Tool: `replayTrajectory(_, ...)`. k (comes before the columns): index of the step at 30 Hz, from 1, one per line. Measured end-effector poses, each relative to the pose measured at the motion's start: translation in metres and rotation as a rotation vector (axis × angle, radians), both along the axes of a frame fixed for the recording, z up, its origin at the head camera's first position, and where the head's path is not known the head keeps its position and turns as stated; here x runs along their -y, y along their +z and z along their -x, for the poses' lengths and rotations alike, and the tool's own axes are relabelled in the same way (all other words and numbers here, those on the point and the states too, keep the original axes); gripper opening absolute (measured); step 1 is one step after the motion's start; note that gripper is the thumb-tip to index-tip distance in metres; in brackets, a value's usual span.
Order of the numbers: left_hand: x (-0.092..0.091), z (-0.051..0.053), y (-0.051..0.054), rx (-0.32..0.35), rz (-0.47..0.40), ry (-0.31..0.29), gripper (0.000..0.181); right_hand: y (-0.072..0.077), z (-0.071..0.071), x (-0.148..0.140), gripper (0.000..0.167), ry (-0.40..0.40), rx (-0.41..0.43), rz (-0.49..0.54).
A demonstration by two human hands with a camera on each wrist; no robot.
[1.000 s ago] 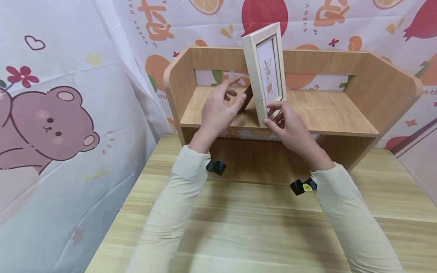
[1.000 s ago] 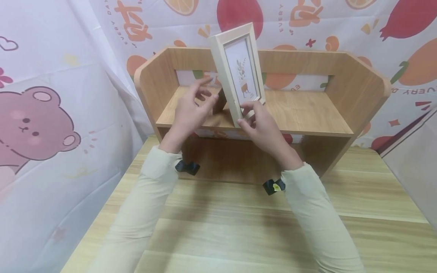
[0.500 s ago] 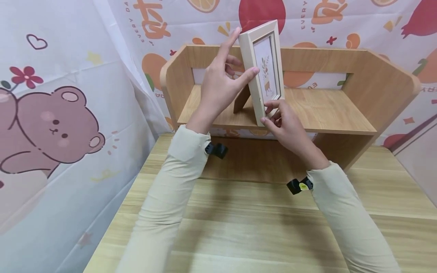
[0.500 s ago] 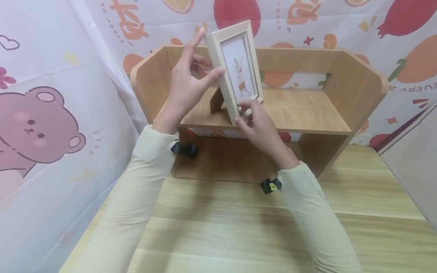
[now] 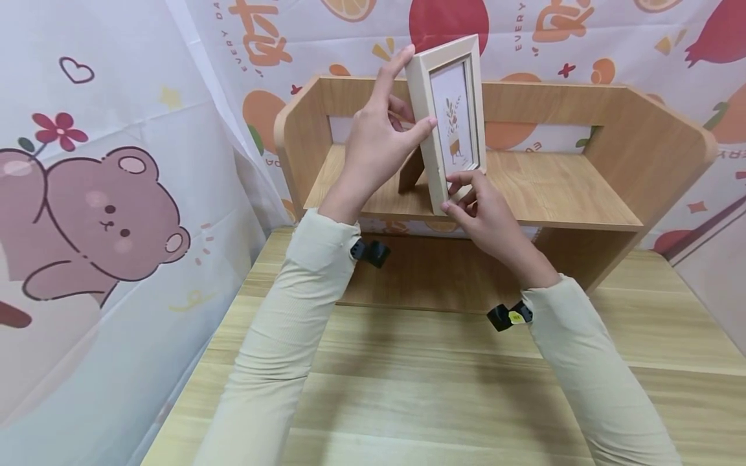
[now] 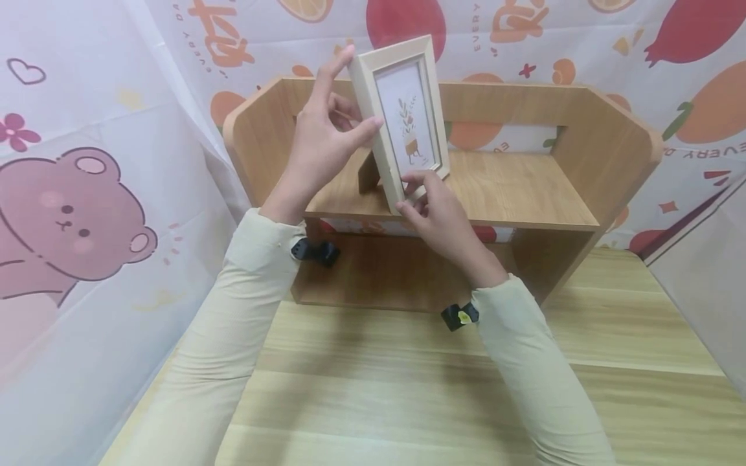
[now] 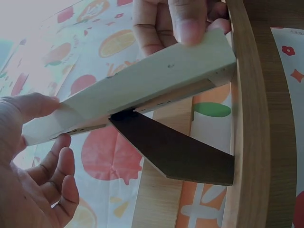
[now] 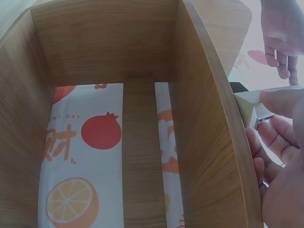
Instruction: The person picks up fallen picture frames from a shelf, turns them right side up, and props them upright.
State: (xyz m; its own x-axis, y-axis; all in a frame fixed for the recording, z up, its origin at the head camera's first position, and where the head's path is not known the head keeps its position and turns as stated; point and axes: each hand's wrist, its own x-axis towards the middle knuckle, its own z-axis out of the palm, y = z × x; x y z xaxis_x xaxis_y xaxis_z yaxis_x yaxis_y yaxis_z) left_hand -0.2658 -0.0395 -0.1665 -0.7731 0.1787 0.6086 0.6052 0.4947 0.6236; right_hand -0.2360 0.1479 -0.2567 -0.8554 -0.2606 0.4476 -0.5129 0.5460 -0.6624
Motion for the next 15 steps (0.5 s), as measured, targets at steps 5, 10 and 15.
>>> replayTrajectory(5, 0.0016, 0.0014, 0.0, 0.027, -0.031, -0.038, 0.074, 0.0002, 0.0012, 0.001, 0.039, 0.016, 0.01, 0.017)
replayTrajectory(10, 0.004, 0.0027, -0.0004, 0.039, -0.041, -0.06, 0.074, -0.0018, 0.0027, 0.0042, 0.041, 0.013, 0.005, 0.018)
replayTrajectory(15, 0.006, 0.0037, 0.0005, 0.061, -0.05, -0.066, 0.075, -0.003, 0.0038, 0.0087, 0.043, 0.004, -0.012, 0.014)
